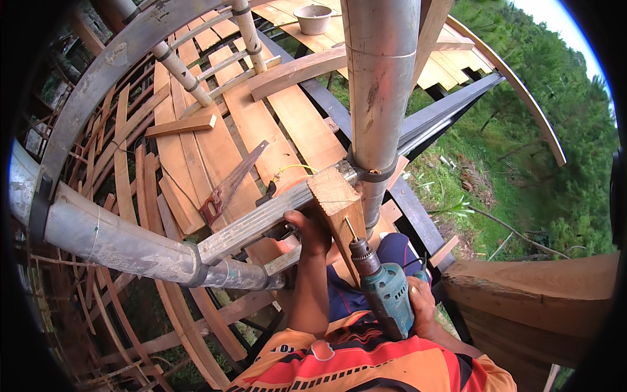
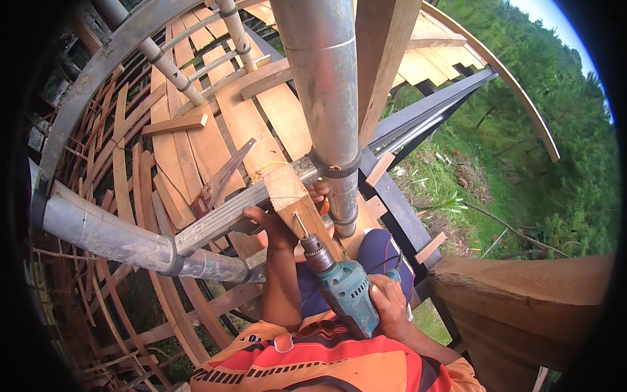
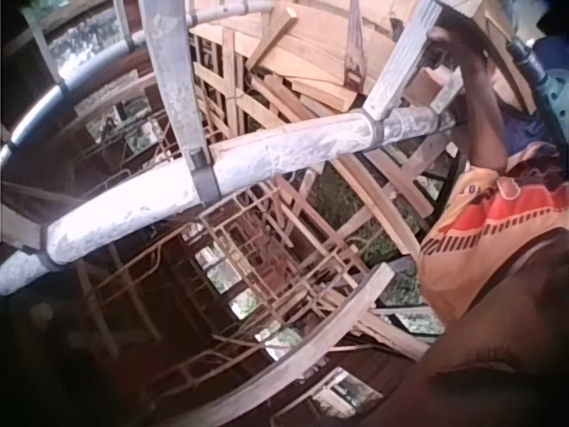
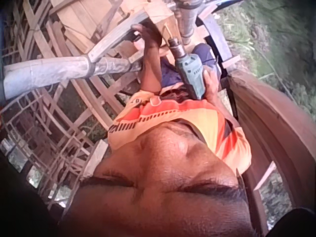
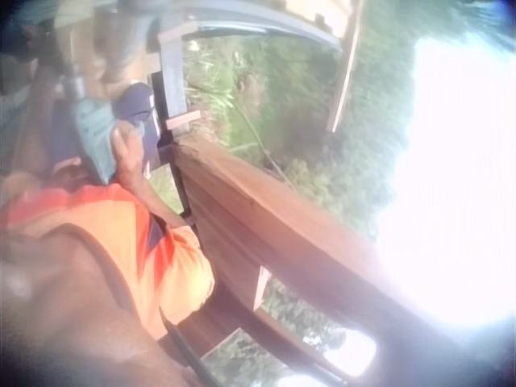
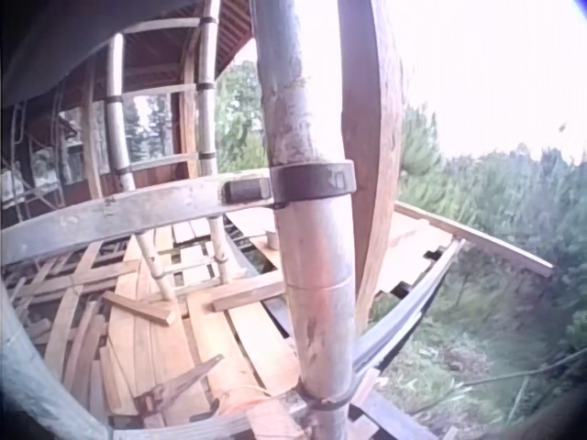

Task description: The person sits on a wooden floor and uses a cordless drill to fasten small wooden blocks to metal scaffolding poles. They repeatedly pick up blocks, align them, and drill screws to secure them to the structure.

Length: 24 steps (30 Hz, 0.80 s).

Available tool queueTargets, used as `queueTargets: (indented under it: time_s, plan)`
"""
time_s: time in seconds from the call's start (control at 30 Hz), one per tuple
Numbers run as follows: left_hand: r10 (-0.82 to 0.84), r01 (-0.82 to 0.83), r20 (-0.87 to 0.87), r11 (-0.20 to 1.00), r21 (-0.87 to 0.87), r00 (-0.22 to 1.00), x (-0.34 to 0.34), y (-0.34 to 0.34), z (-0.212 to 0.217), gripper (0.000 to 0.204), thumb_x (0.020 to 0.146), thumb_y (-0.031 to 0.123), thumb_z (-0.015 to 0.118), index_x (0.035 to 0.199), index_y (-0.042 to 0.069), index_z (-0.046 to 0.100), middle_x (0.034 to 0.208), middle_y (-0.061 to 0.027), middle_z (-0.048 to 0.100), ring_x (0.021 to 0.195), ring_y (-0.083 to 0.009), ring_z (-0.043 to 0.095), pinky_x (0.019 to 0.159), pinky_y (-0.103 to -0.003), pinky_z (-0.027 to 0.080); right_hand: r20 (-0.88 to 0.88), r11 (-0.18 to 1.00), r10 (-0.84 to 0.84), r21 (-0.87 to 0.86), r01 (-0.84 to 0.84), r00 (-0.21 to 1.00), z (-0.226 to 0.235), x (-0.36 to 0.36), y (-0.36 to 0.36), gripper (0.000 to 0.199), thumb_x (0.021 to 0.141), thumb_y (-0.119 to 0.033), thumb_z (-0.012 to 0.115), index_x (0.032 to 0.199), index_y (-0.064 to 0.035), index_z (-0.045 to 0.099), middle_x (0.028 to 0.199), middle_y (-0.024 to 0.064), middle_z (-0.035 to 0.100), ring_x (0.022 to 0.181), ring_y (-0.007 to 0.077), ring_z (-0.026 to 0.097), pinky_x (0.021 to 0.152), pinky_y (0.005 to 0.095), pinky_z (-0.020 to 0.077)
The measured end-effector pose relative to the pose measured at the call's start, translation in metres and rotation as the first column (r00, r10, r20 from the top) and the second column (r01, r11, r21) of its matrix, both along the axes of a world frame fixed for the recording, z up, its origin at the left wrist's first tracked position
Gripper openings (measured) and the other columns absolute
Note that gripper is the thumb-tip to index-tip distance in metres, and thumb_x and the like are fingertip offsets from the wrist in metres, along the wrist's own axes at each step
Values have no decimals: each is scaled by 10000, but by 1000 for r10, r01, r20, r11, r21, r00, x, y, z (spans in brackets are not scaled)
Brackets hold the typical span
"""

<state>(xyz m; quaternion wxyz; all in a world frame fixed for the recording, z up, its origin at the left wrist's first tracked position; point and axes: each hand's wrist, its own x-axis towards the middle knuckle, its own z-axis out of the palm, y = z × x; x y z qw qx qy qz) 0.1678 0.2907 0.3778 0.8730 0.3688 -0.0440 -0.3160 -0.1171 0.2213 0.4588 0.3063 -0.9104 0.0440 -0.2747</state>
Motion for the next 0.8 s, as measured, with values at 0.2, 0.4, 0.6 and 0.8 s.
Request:
queueTargets:
  time_s: [0.2, 0.4, 0.6, 0.8]
  plan:
    - [-61, 82, 239, 994, -79, 969, 12, 0, 29, 1478, 497, 1056, 397, 1595, 81, 222, 1057, -304, 686, 846, -339, 731, 724, -414, 615, -36, 1000, 14, 2, -14, 999, -1, -4, -3, 715, 822, -92, 787, 1420, -42, 397, 1180, 257, 657, 990, 434, 685, 787, 512, 516]
    - [-307, 303, 8, 934, -190, 952, 11, 1, 2, 1130, 729, 866, 582, 1532, 123, 300, 971, -180, 679, 804, -308, 704, 721, -454, 606, -7, 1000, 20, 17, -20, 1000, 0, -4, -4, 772, 818, -84, 782, 1465, -35, 362, 1134, 262, 651, 926, 416, 675, 773, 509, 512]
    - [-227, 222, -3, 953, -206, 974, 17, -1, -39, 1074, 750, 836, 584, 1501, 112, 327, 970, -176, 679, 810, -306, 703, 731, -455, 604, -29, 1000, 9, -4, -9, 1000, -3, -15, -4, 779, 796, -109, 800, 1450, -5, 390, 1079, 262, 650, 882, 404, 665, 752, 500, 508]
    - [-187, 188, 27, 955, -228, 982, 20, -1, -24, 1018, 771, 805, 586, 1469, 101, 353, 968, -172, 679, 816, -304, 703, 741, -457, 603, -86, 999, -28, -19, 26, 996, 14, -12, 3, 761, 778, -148, 820, 1411, 19, 432, 1047, 261, 652, 851, 409, 655, 735, 493, 510]
